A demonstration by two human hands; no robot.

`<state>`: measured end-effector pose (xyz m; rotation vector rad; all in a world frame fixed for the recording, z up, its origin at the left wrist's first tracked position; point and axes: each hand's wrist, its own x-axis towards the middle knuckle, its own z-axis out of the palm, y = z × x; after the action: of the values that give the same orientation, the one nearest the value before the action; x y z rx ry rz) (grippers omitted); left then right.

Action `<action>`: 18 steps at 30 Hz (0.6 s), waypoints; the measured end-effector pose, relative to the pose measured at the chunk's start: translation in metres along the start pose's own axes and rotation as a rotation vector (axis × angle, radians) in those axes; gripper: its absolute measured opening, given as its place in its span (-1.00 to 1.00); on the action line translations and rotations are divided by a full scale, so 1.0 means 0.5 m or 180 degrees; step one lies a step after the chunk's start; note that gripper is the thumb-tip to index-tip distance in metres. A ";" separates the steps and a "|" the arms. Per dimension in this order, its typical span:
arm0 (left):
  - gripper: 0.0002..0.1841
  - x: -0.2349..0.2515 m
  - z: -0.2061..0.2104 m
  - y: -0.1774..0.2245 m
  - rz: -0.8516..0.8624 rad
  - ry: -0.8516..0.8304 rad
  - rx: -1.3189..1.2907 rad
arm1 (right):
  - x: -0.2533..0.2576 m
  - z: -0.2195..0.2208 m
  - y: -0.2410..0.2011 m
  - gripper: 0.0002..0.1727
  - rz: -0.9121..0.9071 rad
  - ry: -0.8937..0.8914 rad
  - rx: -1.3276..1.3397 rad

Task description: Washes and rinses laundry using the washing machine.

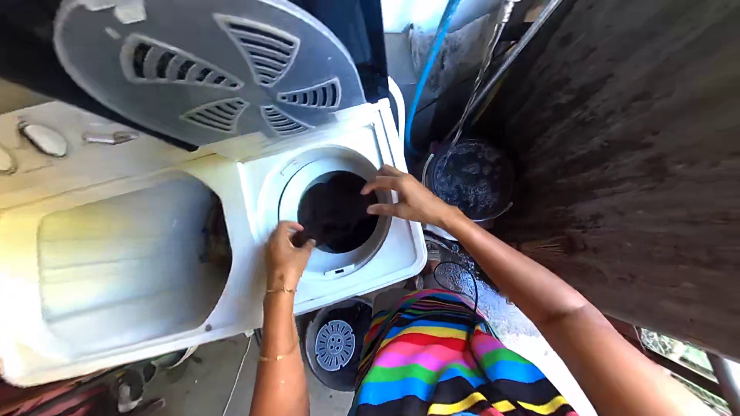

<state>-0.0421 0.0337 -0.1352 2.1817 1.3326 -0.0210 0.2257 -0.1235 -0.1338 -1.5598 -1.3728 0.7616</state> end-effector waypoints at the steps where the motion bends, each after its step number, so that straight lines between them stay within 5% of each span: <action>1: -0.44 -0.006 0.026 0.005 0.0012 -0.0199 -0.0093 | -0.033 -0.019 0.026 -0.70 0.0149 0.0316 0.0112; 5: -0.36 -0.051 0.154 0.073 0.0412 -0.0419 -0.0512 | -0.149 -0.112 0.258 -0.65 0.1839 0.1369 0.0067; 9: -0.39 -0.093 0.240 0.117 0.0784 -0.0330 0.0215 | -0.241 -0.135 0.618 -0.17 0.3316 0.1175 -0.0450; 12: -0.40 -0.096 0.243 0.128 0.0793 -0.0315 0.0371 | -0.256 -0.127 0.743 0.19 0.3886 0.0918 -0.0598; 14: -0.43 -0.094 0.242 0.130 0.0762 -0.0443 0.0351 | -0.244 -0.112 0.793 0.15 0.4044 0.0729 -0.0526; 18: -0.43 -0.088 0.249 0.121 0.0685 -0.0548 0.0251 | -0.229 -0.049 0.841 -0.35 0.4444 0.0338 0.0184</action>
<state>0.0198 -0.0822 -0.1978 2.3207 1.0138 -0.1768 0.4030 -0.2334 -0.5173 -2.3659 0.0308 1.4255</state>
